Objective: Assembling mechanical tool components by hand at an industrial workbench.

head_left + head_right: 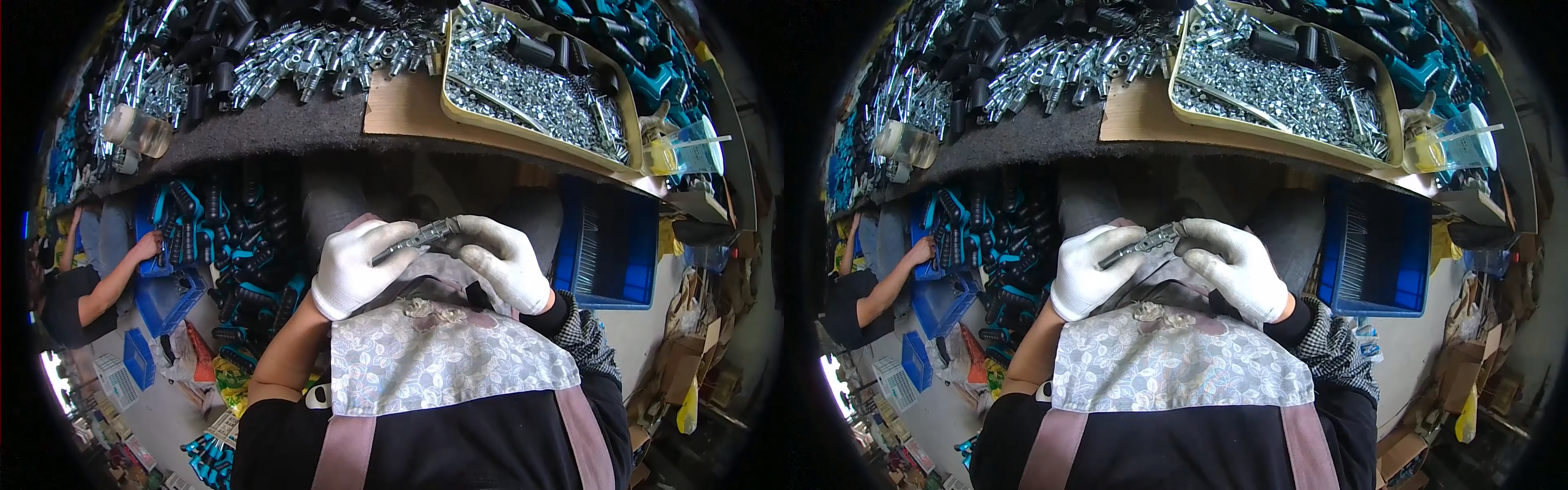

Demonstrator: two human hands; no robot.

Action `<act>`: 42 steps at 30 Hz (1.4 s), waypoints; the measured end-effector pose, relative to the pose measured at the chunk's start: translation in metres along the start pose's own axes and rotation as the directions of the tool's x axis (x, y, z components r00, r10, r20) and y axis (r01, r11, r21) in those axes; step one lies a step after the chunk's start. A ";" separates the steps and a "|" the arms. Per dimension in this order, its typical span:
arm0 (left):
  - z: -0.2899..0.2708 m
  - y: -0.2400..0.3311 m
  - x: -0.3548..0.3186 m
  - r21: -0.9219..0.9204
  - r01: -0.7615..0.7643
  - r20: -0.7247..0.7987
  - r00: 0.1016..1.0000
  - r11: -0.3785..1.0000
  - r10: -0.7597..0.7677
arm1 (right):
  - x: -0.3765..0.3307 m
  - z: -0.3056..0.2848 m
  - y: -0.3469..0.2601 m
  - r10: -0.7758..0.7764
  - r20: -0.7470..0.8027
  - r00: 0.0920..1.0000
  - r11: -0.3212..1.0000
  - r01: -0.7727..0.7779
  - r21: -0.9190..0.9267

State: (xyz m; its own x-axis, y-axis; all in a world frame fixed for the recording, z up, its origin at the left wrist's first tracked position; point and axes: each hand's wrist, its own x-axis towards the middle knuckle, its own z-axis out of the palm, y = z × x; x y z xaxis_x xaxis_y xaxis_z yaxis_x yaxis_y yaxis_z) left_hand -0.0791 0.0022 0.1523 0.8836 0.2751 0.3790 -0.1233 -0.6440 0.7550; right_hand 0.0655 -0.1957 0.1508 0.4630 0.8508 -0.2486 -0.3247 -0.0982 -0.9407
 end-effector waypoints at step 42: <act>-0.013 -0.012 0.030 -0.080 0.246 0.031 0.969 0.966 -0.245 | 0.358 -0.241 -0.240 -0.385 -0.480 0.789 0.050 -0.501 -0.864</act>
State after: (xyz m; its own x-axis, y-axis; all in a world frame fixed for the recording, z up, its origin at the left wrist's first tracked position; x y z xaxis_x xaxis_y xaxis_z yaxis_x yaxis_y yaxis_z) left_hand -0.0567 0.0273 0.1620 0.9003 0.4024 0.1661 0.0625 -0.4971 0.8655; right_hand 0.5076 0.0084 0.2319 0.8856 0.4611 0.0551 0.4643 -0.8773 -0.1216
